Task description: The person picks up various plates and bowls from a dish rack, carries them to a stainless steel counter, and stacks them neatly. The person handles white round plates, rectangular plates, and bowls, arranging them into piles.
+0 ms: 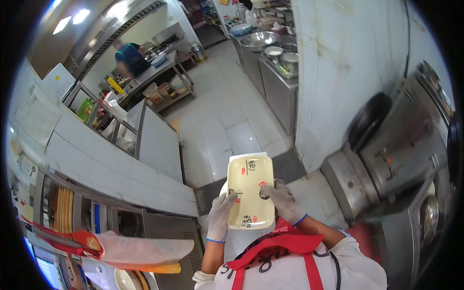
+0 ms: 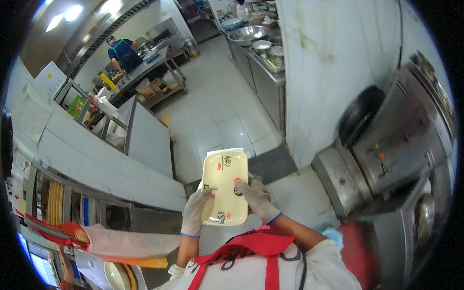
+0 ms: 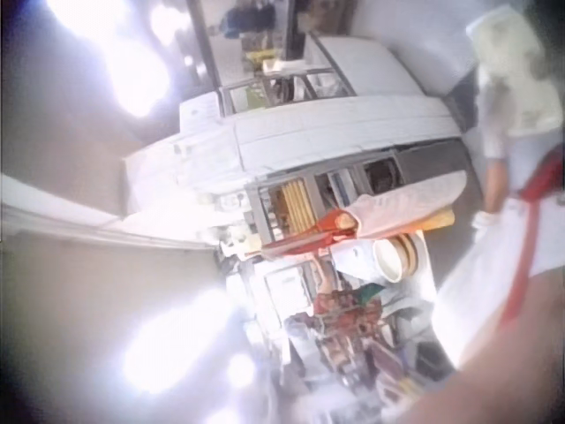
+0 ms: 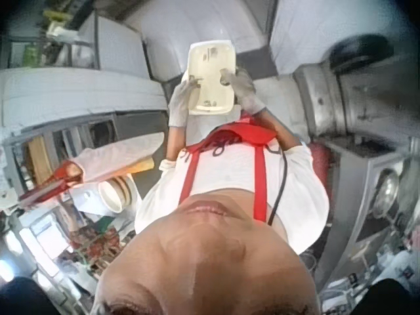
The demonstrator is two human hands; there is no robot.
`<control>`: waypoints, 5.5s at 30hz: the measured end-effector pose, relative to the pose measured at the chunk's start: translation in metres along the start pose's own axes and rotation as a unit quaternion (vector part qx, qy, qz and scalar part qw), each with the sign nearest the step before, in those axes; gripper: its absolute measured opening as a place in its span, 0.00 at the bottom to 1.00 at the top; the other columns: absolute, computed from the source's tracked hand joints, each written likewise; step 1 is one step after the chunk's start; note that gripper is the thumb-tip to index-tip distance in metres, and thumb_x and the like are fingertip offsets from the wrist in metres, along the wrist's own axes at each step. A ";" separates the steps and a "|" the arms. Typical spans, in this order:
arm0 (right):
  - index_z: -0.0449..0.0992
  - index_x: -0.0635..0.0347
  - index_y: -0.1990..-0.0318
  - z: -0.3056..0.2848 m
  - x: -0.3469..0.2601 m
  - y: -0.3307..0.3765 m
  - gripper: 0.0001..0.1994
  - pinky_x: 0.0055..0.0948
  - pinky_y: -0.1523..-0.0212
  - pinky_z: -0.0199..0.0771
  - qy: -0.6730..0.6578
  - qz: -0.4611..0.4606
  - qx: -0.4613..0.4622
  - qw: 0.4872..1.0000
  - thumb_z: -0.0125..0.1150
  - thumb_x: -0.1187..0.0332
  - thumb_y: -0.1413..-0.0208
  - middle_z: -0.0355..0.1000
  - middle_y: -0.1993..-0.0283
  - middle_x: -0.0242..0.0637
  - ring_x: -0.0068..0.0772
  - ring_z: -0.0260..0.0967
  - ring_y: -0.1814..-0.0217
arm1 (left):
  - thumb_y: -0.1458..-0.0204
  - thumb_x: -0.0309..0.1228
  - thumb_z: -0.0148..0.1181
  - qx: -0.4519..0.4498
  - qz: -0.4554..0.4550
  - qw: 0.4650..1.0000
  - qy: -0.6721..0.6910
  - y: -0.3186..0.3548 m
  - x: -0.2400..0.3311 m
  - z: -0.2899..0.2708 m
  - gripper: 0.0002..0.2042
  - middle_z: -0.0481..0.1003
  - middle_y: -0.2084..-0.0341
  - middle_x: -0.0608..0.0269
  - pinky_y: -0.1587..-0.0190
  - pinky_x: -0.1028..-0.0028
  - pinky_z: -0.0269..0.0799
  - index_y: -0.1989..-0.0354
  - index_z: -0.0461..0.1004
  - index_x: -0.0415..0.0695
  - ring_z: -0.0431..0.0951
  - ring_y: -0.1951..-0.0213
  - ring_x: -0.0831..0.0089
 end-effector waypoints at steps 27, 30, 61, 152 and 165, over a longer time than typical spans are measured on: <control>0.65 0.73 0.50 0.166 -0.245 -0.641 0.25 0.26 0.62 0.74 -0.127 -0.032 -0.062 0.989 0.61 0.62 0.50 0.65 0.53 0.42 0.27 0.70 0.60 | 0.48 0.46 0.55 0.019 0.005 0.999 0.027 -0.630 0.225 -0.090 0.19 0.68 0.65 0.53 0.61 0.70 0.68 0.60 0.74 0.41 0.71 0.62 0.67; 0.64 0.72 0.49 0.175 -0.259 -0.715 0.25 0.26 0.64 0.75 -0.149 0.025 -0.064 0.986 0.60 0.63 0.50 0.69 0.59 0.40 0.26 0.70 0.63 | 0.48 0.41 0.57 0.023 -0.012 1.000 0.007 -0.733 0.197 -0.103 0.17 0.70 0.68 0.56 0.66 0.73 0.69 0.64 0.74 0.36 0.72 0.66 0.72; 0.59 0.78 0.49 0.315 -0.558 -1.483 0.32 0.29 0.64 0.76 -0.089 0.018 0.019 0.996 0.62 0.61 0.55 0.70 0.58 0.51 0.33 0.73 0.61 | 0.48 0.36 0.57 0.000 0.043 0.994 0.105 -1.537 0.429 -0.186 0.14 0.72 0.77 0.63 0.75 0.78 0.66 0.69 0.72 0.34 0.70 0.77 0.80; 0.68 0.66 0.50 -0.570 -0.970 -2.963 0.25 0.25 0.56 0.68 -0.336 -0.141 0.470 0.804 0.64 0.56 0.50 0.67 0.54 0.36 0.23 0.65 0.54 | 0.47 0.33 0.56 -0.538 0.138 0.827 -0.082 -3.114 0.933 0.921 0.17 0.72 0.62 0.59 0.57 0.70 0.68 0.50 0.70 0.41 0.72 0.62 0.71; 0.64 0.68 0.50 -0.836 -1.024 -3.038 0.17 0.31 0.46 0.66 -0.277 -0.132 0.560 0.770 0.51 0.64 0.41 0.66 0.47 0.48 0.39 0.66 0.46 | 0.46 0.30 0.52 -0.627 0.235 0.681 -0.298 -3.190 1.001 1.245 0.21 0.70 0.55 0.53 0.51 0.68 0.66 0.43 0.63 0.43 0.70 0.55 0.63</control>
Point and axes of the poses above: each hand's wrist, its own y-axis away from the middle knuckle, its own z-axis out of the palm, x = y × z, the point moved 6 cm from there along -y, towards the middle knuckle
